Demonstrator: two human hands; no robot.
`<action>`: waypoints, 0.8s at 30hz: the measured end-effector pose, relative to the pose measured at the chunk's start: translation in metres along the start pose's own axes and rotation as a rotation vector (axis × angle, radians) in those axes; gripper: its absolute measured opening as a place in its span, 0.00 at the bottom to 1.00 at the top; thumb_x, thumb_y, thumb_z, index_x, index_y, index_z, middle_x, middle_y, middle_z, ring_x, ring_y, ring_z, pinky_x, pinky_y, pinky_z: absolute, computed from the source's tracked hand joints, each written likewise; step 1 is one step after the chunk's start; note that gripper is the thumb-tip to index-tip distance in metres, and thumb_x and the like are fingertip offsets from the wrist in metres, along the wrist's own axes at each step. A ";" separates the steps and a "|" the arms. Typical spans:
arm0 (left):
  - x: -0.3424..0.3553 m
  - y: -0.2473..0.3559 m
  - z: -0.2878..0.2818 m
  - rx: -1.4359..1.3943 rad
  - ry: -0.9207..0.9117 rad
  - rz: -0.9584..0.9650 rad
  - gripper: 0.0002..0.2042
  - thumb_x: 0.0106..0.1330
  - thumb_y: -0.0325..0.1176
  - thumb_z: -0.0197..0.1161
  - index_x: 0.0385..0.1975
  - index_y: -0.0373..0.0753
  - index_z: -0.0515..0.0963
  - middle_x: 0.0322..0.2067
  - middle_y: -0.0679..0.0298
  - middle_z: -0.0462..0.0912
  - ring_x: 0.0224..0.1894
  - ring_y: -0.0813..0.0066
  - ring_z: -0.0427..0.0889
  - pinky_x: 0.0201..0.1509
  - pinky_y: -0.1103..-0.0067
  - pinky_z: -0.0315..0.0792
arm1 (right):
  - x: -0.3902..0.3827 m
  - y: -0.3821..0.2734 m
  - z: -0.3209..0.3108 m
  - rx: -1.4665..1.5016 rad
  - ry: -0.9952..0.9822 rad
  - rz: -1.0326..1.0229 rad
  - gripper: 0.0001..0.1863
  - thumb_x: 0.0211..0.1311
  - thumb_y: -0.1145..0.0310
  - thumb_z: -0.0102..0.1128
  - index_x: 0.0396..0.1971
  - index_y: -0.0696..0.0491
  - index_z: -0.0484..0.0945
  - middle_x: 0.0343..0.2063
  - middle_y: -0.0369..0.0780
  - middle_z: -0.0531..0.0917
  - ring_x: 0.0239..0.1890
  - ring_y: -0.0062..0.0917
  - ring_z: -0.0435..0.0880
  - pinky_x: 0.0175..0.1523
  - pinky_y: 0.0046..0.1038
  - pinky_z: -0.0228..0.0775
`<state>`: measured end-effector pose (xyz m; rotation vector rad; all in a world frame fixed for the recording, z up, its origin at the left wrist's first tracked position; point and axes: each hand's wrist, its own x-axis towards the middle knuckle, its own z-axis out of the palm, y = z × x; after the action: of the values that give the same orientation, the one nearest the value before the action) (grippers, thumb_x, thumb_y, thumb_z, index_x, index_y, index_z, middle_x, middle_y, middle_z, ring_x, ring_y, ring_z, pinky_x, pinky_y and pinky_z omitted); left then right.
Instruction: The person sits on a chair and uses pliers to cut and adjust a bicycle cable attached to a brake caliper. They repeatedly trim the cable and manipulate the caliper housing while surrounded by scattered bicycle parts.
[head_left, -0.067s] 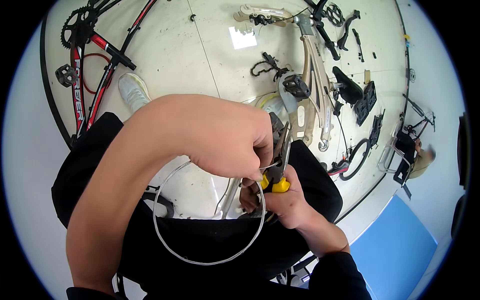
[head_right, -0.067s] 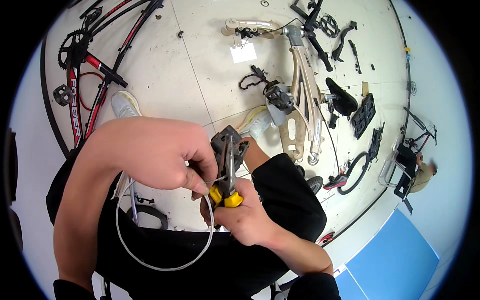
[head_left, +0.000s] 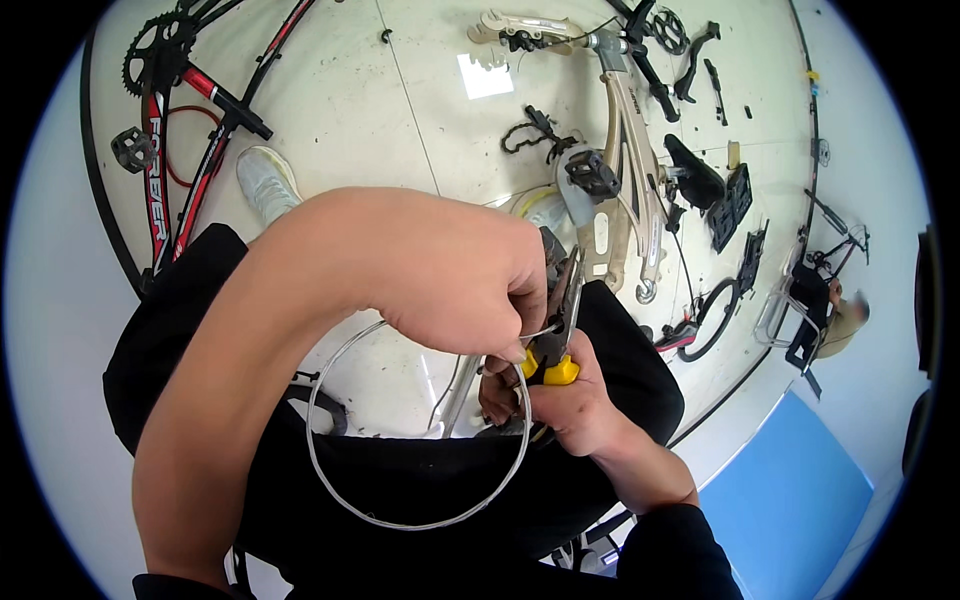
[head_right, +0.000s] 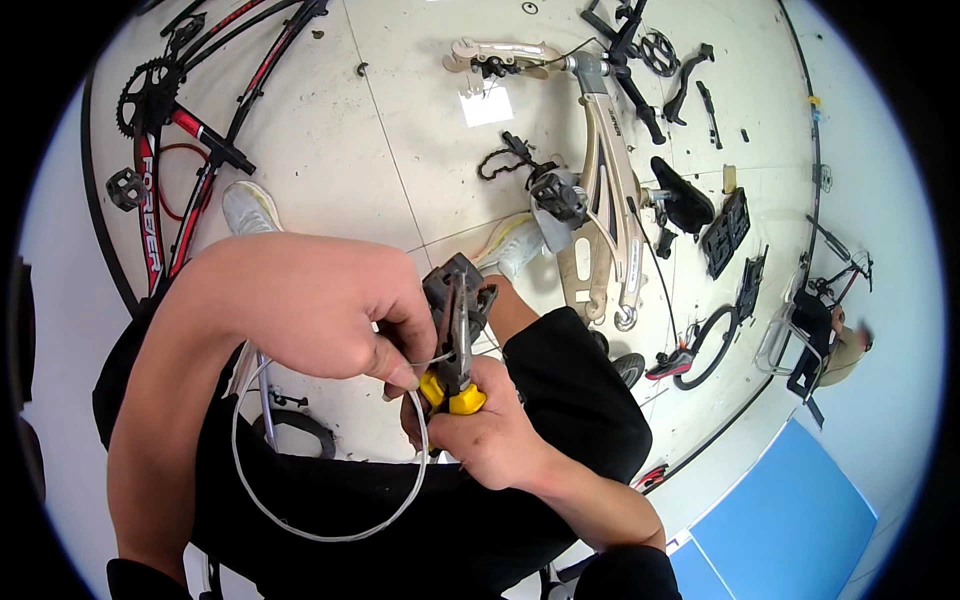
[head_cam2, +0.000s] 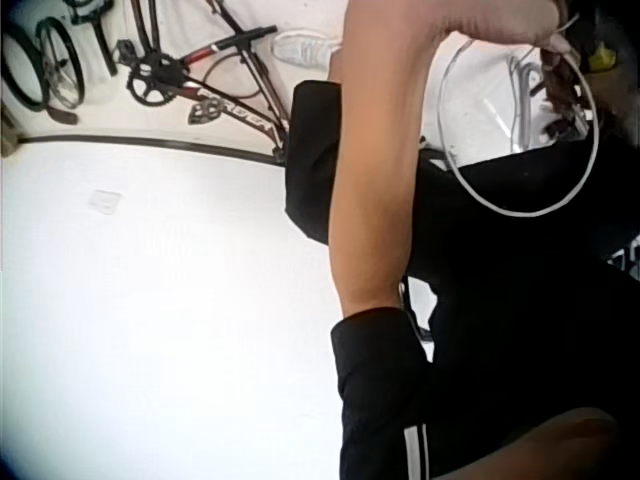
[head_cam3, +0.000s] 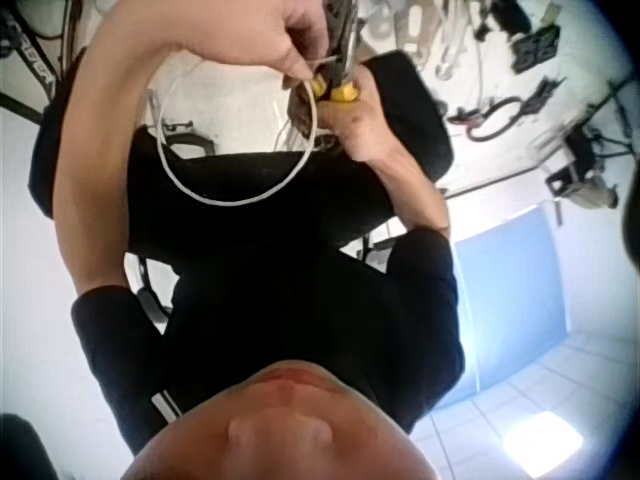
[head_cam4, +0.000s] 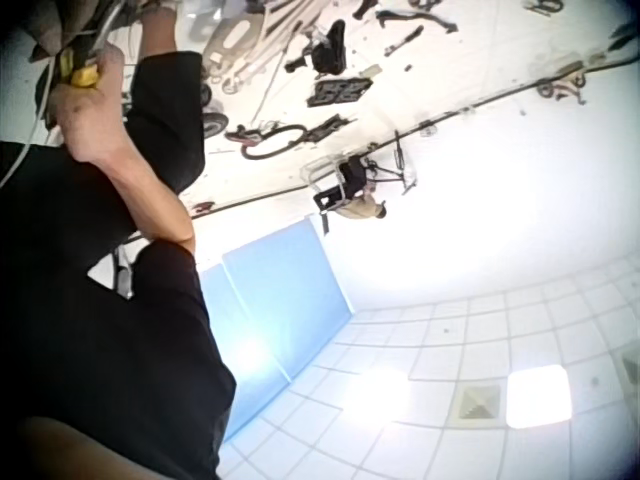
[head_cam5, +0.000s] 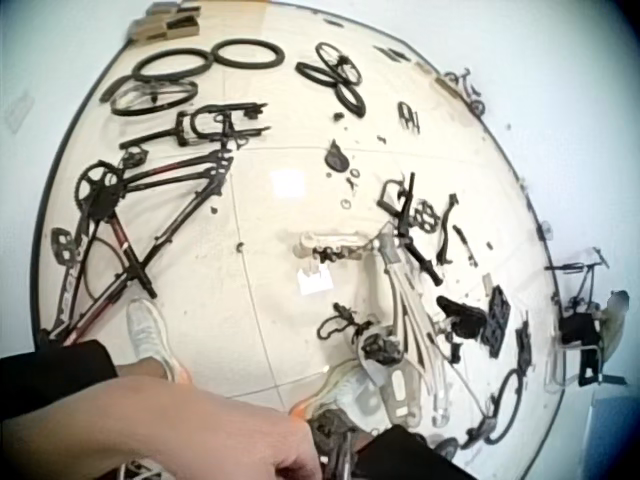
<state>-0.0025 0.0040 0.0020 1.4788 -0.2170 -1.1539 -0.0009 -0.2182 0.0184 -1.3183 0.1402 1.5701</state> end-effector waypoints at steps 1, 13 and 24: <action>-0.001 0.000 0.000 0.004 0.000 0.005 0.06 0.57 0.25 0.59 0.30 0.33 0.81 0.18 0.63 0.77 0.21 0.75 0.72 0.27 0.78 0.65 | 0.000 0.001 0.001 -0.003 0.003 -0.013 0.13 0.47 0.84 0.55 0.35 0.59 0.71 0.22 0.39 0.74 0.25 0.24 0.75 0.32 0.26 0.67; -0.004 -0.007 0.002 -0.032 -0.007 0.061 0.07 0.56 0.26 0.56 0.26 0.31 0.80 0.22 0.63 0.83 0.21 0.74 0.74 0.27 0.77 0.65 | 0.004 -0.010 0.004 0.042 -0.061 -0.082 0.26 0.33 0.87 0.42 0.41 0.63 0.72 0.35 0.45 0.79 0.44 0.35 0.81 0.54 0.33 0.70; 0.002 -0.005 0.005 0.077 -0.033 0.035 0.11 0.50 0.30 0.54 0.29 0.36 0.83 0.21 0.59 0.80 0.23 0.66 0.76 0.29 0.72 0.69 | -0.004 -0.010 -0.001 -0.001 0.025 0.047 0.22 0.39 0.87 0.47 0.41 0.62 0.72 0.30 0.40 0.81 0.30 0.22 0.80 0.34 0.19 0.69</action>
<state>-0.0070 0.0007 -0.0023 1.5186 -0.3119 -1.1535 0.0064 -0.2167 0.0263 -1.3439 0.1871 1.5940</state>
